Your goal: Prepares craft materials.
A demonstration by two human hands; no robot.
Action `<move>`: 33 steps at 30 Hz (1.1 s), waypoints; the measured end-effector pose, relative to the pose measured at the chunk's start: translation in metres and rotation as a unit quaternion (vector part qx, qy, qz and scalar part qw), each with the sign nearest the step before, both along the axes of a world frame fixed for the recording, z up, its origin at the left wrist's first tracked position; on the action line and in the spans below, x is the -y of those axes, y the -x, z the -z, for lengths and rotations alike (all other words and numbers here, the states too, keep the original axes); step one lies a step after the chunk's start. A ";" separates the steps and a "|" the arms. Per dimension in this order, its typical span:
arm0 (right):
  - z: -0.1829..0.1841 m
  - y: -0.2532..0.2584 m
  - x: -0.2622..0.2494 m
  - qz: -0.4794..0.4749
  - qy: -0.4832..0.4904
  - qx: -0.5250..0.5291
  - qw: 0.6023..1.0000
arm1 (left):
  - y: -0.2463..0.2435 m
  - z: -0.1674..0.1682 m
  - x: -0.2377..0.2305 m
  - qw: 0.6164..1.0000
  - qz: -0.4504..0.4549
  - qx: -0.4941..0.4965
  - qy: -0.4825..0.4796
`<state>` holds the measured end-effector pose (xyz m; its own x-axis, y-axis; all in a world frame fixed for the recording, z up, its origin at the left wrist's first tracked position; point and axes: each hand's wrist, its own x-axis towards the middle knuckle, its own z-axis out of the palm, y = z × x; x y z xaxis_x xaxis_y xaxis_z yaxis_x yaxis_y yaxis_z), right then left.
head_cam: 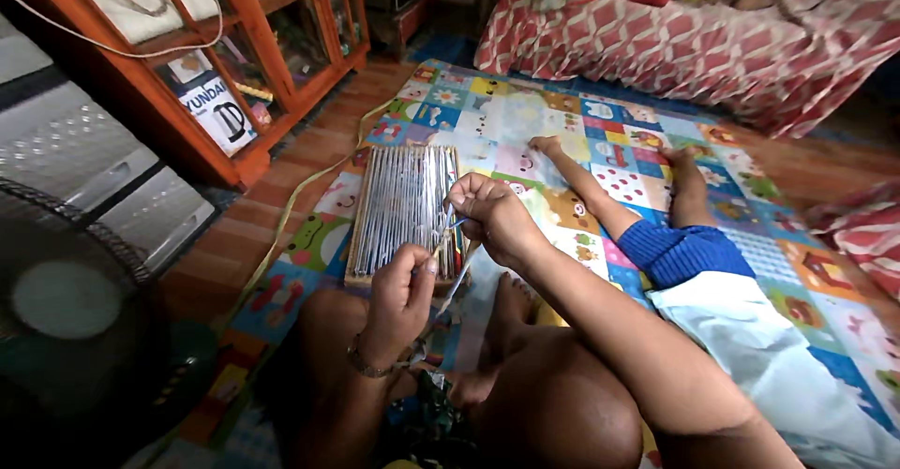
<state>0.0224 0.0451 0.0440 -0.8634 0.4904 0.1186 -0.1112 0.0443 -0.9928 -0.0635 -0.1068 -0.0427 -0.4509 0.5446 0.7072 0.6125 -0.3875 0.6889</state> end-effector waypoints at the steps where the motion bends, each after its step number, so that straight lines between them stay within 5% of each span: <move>1: -0.001 -0.001 -0.002 -0.019 -0.008 -0.004 1.000 | 0.002 0.001 -0.001 0.999 -0.007 0.032 -0.005; 8: -0.010 -0.010 0.006 -0.061 -0.199 0.032 0.978 | 0.010 -0.010 -0.002 0.986 0.040 0.162 -0.006; 22: -0.012 -0.011 0.008 -0.093 -0.172 0.005 0.981 | -0.016 -0.015 -0.024 0.936 0.128 0.312 -0.103; 28: -0.015 -0.016 0.003 -0.035 -0.238 0.029 0.970 | -0.009 -0.019 -0.016 0.933 0.137 0.333 -0.014; 33: -0.012 -0.014 0.003 -0.060 -0.205 0.061 0.975 | -0.004 -0.017 -0.012 0.866 0.259 0.426 -0.041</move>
